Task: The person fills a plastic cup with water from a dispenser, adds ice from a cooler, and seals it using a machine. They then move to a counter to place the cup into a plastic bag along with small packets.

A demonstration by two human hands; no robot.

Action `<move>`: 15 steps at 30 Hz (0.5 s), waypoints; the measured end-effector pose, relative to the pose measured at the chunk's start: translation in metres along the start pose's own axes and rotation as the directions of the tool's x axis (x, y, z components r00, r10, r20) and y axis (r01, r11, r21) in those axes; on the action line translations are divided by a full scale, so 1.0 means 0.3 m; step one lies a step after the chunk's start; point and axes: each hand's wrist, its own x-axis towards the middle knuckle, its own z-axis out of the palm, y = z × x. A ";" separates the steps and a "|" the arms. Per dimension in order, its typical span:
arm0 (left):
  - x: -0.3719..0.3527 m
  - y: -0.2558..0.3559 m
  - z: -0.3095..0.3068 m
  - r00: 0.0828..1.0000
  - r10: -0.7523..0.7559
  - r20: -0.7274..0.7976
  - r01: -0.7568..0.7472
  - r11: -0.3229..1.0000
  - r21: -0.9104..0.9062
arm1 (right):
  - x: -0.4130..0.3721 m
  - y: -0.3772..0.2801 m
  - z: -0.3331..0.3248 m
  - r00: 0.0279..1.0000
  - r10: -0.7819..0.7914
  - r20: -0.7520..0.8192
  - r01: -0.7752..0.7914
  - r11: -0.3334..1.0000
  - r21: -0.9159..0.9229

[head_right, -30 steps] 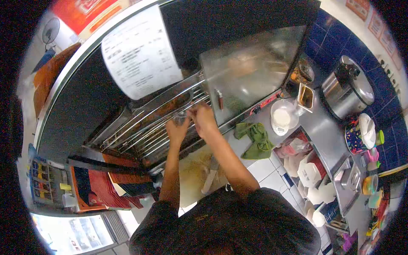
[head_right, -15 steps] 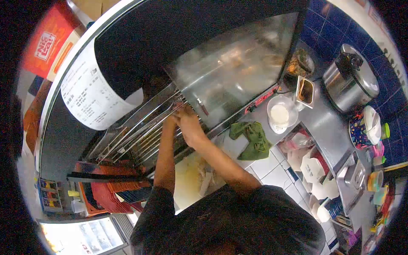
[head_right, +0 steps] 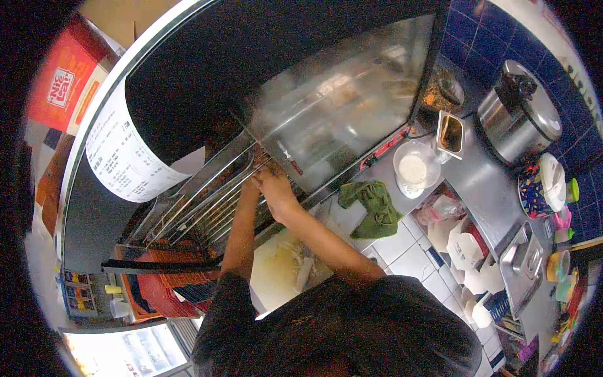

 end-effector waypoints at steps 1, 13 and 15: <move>-0.011 0.006 -0.009 1.000 0.000 -0.014 0.000 1.000 -0.003 | 0.004 0.003 -0.006 1.000 -0.002 0.002 0.002 1.000 0.000; -0.530 0.328 -0.381 0.833 -0.446 -0.327 0.502 0.859 0.106 | 0.021 0.022 -0.060 0.999 0.048 -0.002 -0.048 0.998 -0.033; -0.695 0.329 -0.402 0.902 -0.407 -0.144 0.287 0.814 -0.504 | 0.037 0.010 -0.093 0.993 0.118 0.019 -0.115 0.988 -0.107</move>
